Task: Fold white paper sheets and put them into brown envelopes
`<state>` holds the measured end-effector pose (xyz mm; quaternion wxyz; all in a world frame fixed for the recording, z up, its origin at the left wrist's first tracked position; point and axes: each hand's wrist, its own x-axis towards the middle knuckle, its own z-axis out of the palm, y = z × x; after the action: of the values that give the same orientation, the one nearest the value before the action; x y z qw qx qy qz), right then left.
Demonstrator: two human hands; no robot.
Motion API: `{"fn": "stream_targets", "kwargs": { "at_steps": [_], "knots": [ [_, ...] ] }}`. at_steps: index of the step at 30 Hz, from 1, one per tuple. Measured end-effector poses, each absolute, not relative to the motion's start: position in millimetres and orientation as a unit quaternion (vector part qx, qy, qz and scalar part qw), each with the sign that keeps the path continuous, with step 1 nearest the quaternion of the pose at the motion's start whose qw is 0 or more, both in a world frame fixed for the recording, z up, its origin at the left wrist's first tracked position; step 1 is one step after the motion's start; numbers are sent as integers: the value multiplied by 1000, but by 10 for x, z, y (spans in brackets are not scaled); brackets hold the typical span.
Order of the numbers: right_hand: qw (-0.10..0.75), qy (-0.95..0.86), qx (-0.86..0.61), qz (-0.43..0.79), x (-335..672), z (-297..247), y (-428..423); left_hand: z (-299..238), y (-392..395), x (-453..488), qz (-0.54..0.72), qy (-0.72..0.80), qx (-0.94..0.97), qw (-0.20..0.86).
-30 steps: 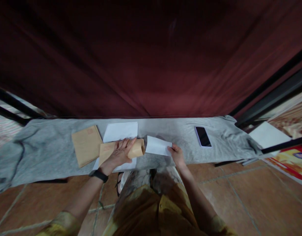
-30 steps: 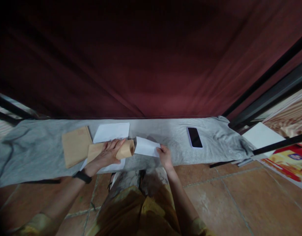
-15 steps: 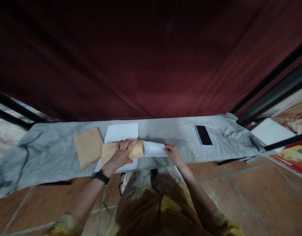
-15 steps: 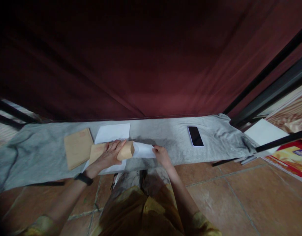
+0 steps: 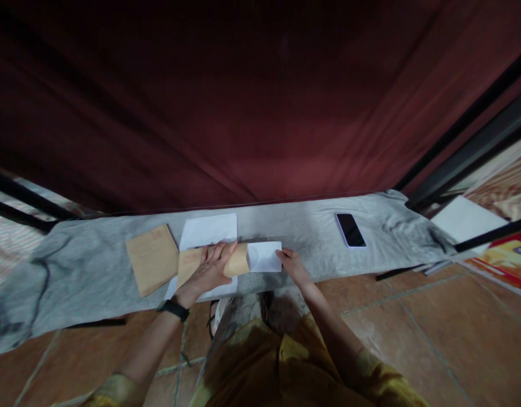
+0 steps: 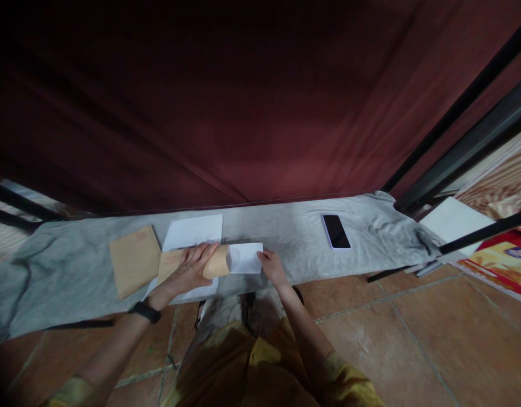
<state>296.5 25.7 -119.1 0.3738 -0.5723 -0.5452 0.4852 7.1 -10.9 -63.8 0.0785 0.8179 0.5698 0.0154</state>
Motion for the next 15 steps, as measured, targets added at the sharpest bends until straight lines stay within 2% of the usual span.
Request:
{"fn": "stream_targets", "kwargs": {
  "at_steps": [7, 12, 15],
  "knots": [
    [410, -543, -573, 457, 2764, -1173, 223, -567, -66, 220, 7, 547, 834, 66],
    [402, -525, -576, 480, 2522, -1177, 124, -512, -21, 370, -4, 524, 850, 56],
    [418, -533, -594, 435, 2462, -1165, 92, -522, -1, 429, -2, 518, 854, 51]
  ]
}}
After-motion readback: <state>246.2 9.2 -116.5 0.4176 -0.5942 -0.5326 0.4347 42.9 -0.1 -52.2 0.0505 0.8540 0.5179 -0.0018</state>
